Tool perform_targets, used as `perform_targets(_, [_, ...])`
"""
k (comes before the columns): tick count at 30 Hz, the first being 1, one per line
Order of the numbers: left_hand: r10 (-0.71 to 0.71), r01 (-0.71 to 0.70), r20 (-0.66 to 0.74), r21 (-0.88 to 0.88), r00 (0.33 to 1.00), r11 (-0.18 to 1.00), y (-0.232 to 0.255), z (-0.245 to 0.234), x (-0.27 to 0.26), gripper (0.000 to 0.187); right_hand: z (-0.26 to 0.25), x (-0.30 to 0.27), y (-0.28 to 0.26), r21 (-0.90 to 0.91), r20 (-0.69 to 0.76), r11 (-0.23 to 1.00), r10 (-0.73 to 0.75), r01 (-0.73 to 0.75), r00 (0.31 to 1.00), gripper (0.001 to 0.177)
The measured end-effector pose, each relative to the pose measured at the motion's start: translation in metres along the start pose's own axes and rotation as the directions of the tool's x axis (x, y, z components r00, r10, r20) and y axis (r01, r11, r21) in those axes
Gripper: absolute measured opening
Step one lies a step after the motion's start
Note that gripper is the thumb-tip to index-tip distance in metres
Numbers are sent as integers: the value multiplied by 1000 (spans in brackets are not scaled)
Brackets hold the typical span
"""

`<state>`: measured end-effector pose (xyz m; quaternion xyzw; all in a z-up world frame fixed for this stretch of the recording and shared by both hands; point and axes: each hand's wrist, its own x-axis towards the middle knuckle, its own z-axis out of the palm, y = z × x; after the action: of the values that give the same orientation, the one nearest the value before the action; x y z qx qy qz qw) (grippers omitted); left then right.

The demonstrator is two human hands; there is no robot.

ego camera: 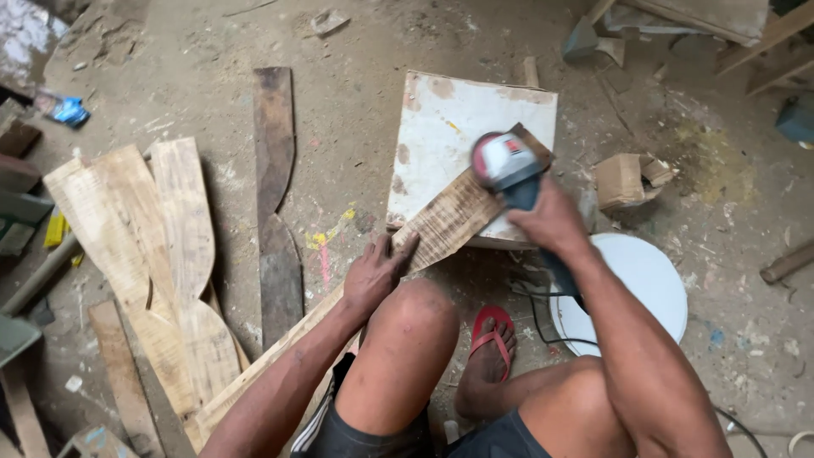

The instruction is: The person uses an angle grinder to sand the edges and surfaces of a curved wooden piece. They hold the wood with one hand and move the grinder along the contours, then flip the piece to sand the other side.

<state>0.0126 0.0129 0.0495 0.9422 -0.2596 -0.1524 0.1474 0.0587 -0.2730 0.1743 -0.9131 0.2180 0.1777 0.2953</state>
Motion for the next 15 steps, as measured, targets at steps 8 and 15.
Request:
perform_targets(8, [-1,3,-50,54,999,999,-2,6,0,64,21,25,5,-204,95,977,-42,61,995,65])
perform_targets(15, [6,-6,6,22,1000,1000,-14,33,3,69,5,75,25,-80,-34,995,61,-64,998,85])
